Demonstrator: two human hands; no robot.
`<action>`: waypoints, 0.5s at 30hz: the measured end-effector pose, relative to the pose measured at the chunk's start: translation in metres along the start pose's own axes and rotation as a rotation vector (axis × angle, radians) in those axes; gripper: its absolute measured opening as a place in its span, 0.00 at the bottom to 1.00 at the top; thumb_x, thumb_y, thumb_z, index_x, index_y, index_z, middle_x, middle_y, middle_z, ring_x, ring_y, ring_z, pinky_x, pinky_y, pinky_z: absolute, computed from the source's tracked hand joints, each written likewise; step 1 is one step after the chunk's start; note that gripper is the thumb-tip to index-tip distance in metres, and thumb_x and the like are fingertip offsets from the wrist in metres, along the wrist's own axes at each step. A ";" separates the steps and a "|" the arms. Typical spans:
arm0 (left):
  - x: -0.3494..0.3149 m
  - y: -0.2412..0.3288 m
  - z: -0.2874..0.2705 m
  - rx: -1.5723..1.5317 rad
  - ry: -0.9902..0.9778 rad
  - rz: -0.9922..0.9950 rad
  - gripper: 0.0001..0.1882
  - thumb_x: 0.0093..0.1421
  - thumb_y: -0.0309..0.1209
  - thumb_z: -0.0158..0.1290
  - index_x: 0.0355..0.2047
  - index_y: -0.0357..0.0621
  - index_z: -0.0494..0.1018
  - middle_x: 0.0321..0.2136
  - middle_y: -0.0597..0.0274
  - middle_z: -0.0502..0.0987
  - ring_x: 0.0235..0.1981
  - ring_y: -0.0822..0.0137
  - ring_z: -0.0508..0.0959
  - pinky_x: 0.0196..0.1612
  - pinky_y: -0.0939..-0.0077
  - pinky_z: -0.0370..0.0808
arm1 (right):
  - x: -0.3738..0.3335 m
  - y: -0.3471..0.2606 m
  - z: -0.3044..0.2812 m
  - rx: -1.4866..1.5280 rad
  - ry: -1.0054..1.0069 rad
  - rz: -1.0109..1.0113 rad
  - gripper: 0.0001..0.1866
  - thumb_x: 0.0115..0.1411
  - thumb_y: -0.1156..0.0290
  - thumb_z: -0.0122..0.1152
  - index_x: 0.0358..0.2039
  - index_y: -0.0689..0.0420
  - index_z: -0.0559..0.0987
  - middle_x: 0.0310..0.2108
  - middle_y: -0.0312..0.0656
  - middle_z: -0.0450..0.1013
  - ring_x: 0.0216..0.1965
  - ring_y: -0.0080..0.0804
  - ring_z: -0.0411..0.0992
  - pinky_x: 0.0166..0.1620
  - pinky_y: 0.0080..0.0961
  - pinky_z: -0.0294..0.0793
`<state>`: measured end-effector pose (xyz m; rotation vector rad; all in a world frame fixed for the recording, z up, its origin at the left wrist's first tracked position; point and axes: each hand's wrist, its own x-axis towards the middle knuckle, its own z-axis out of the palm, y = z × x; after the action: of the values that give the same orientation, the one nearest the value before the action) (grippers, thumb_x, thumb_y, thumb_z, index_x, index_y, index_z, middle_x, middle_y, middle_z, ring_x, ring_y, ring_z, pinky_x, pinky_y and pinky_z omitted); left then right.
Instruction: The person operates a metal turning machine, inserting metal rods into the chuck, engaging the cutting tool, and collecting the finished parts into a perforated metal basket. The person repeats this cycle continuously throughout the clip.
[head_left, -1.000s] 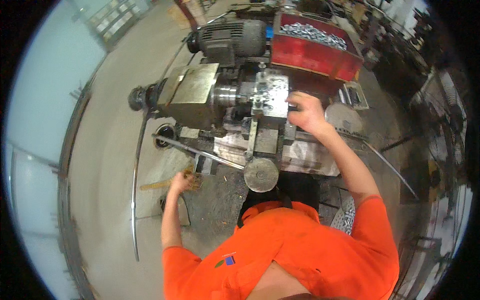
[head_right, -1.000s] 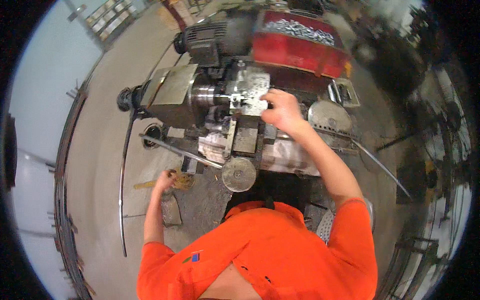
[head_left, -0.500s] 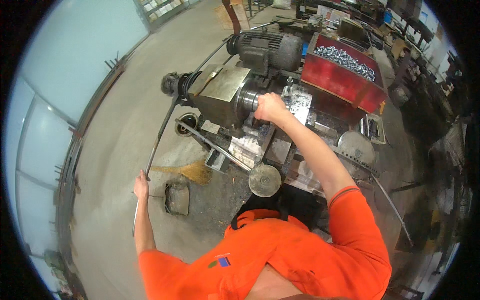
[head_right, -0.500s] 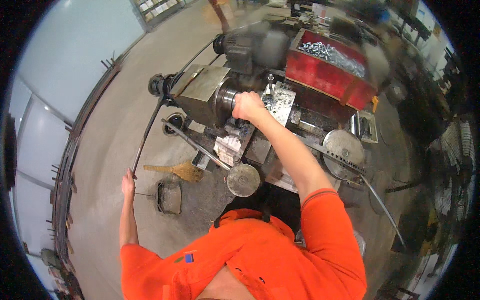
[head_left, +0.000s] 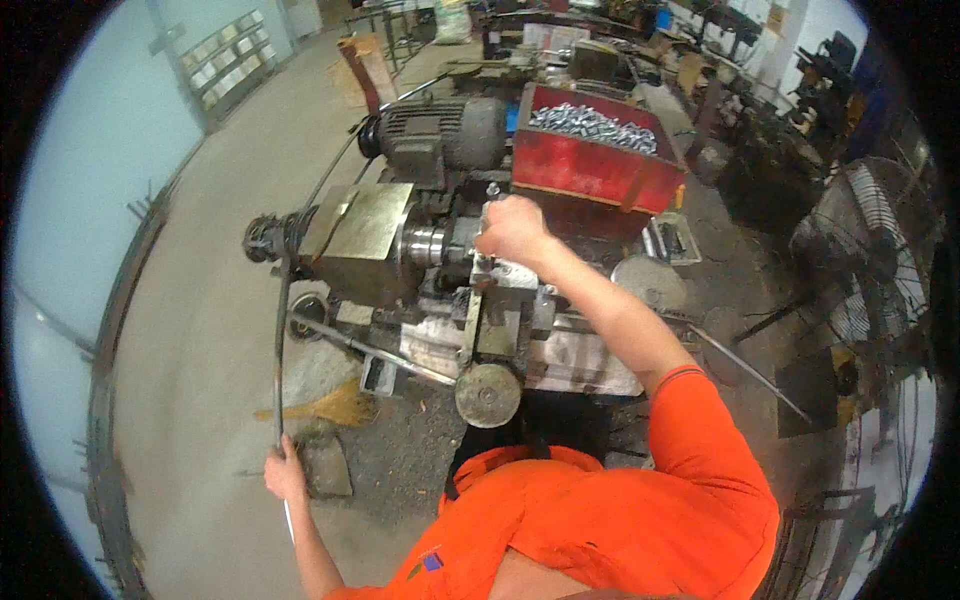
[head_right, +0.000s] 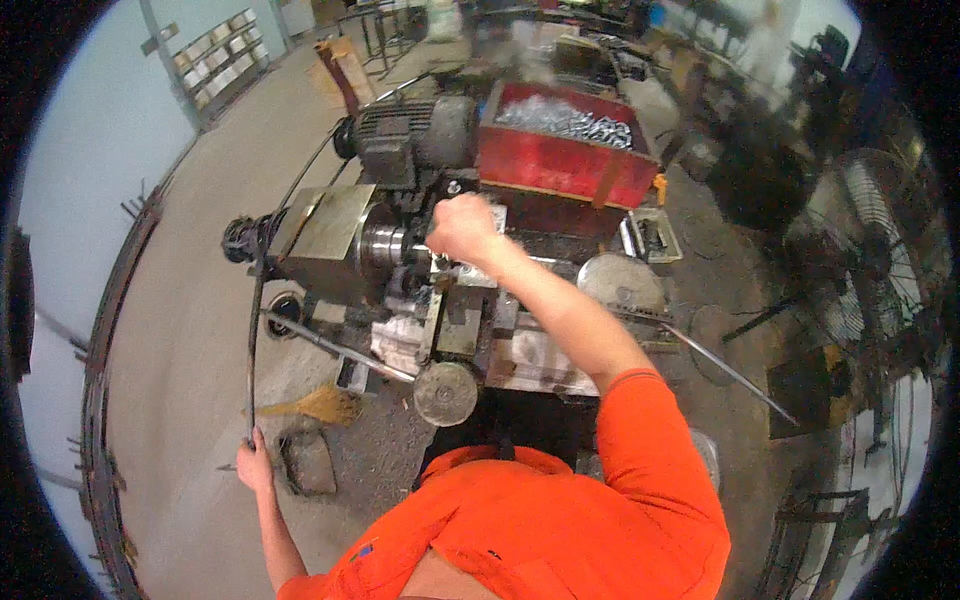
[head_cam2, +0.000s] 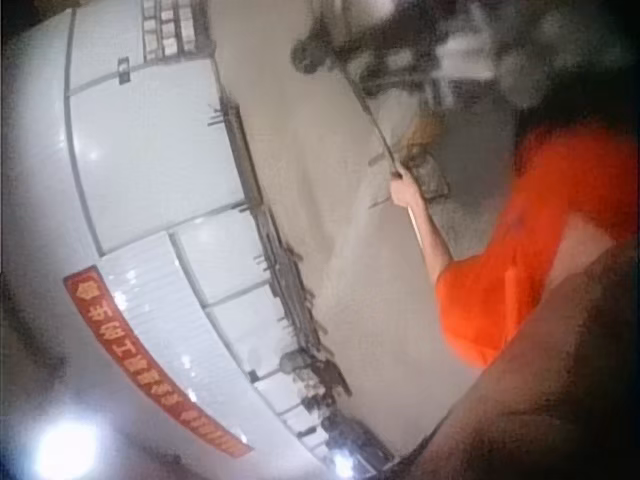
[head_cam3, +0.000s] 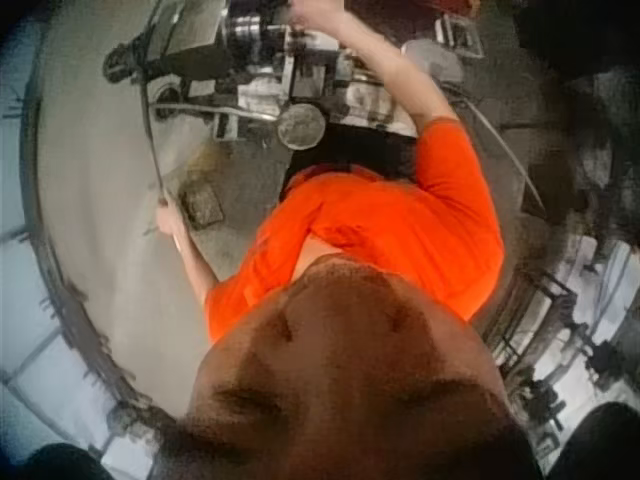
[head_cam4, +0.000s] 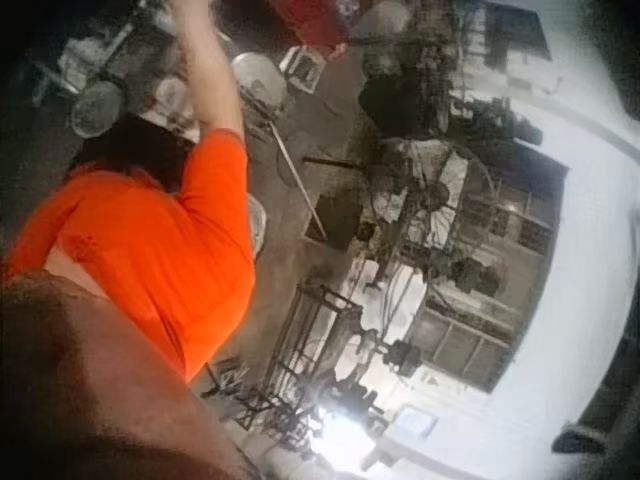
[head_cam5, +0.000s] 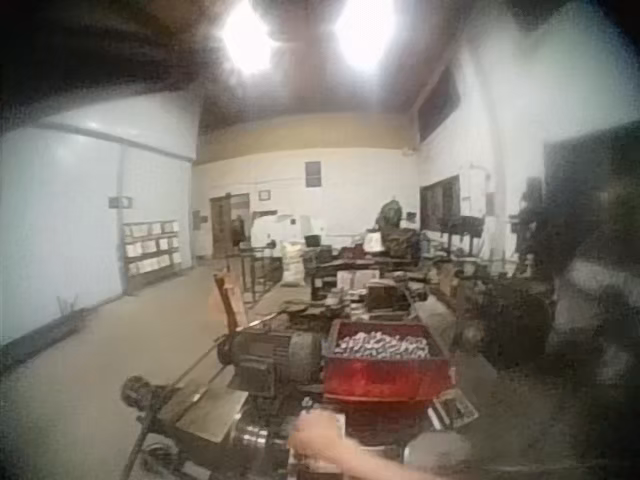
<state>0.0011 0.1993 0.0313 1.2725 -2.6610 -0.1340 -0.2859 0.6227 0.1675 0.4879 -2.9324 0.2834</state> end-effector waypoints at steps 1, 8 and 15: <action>0.001 0.000 -0.008 -0.020 -0.034 0.040 0.28 0.54 0.55 0.47 0.32 0.38 0.74 0.29 0.45 0.76 0.32 0.46 0.77 0.35 0.55 0.72 | -0.001 0.024 -0.017 -0.009 0.015 0.028 0.13 0.36 0.64 0.57 0.21 0.58 0.79 0.26 0.51 0.75 0.32 0.50 0.73 0.40 0.39 0.73; 0.008 0.096 -0.050 0.042 0.043 0.471 0.17 0.54 0.38 0.53 0.37 0.37 0.73 0.28 0.48 0.77 0.31 0.49 0.77 0.36 0.61 0.72 | -0.041 0.138 -0.079 -0.139 0.640 0.044 0.27 0.37 0.66 0.60 0.44 0.53 0.77 0.57 0.52 0.58 0.48 0.46 0.67 0.49 0.37 0.69; -0.038 0.248 -0.007 -0.384 -0.210 1.266 0.16 0.56 0.35 0.53 0.42 0.38 0.73 0.31 0.51 0.77 0.33 0.54 0.77 0.38 0.66 0.72 | -0.209 0.177 -0.035 0.182 0.496 0.277 0.23 0.37 0.71 0.56 0.39 0.56 0.78 0.52 0.49 0.65 0.45 0.43 0.70 0.45 0.29 0.70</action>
<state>-0.1628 0.3842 0.0735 -0.6281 -2.8443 -0.5394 -0.1451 0.8576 0.1352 0.0159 -2.4879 0.6111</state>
